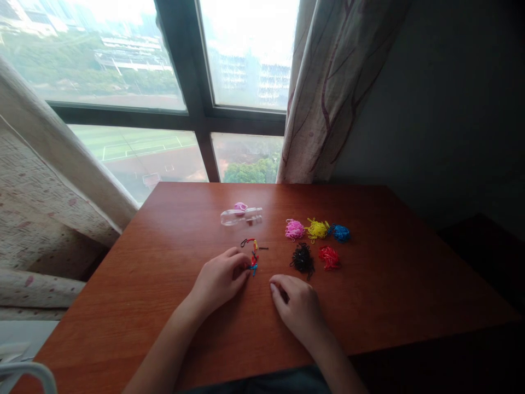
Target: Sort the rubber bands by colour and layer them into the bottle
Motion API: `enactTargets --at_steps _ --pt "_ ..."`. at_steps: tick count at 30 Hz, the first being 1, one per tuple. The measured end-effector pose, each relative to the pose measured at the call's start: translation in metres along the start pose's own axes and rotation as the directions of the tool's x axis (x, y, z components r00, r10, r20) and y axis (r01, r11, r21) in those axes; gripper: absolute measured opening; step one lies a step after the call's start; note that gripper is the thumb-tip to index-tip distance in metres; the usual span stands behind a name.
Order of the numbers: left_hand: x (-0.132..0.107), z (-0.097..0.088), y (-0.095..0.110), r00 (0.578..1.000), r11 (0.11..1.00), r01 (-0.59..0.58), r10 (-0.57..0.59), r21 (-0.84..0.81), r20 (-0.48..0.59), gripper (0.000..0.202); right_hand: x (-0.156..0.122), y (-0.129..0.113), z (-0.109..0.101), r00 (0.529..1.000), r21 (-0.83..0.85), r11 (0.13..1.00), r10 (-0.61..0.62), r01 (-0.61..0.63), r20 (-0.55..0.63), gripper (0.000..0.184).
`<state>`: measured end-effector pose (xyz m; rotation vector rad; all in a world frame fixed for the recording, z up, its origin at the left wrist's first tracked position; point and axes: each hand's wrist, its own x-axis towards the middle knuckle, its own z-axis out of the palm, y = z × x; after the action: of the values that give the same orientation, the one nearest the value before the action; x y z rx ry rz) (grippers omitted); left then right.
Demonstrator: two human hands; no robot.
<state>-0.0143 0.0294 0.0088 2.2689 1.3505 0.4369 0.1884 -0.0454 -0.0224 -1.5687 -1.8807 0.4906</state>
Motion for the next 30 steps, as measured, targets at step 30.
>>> enactTargets --at_steps 30 --pt "-0.005 0.008 0.002 0.995 0.992 -0.102 0.103 -0.073 0.013 0.011 0.042 0.100 -0.099 0.799 -0.093 0.912 0.297 -0.400 -0.522 0.030"
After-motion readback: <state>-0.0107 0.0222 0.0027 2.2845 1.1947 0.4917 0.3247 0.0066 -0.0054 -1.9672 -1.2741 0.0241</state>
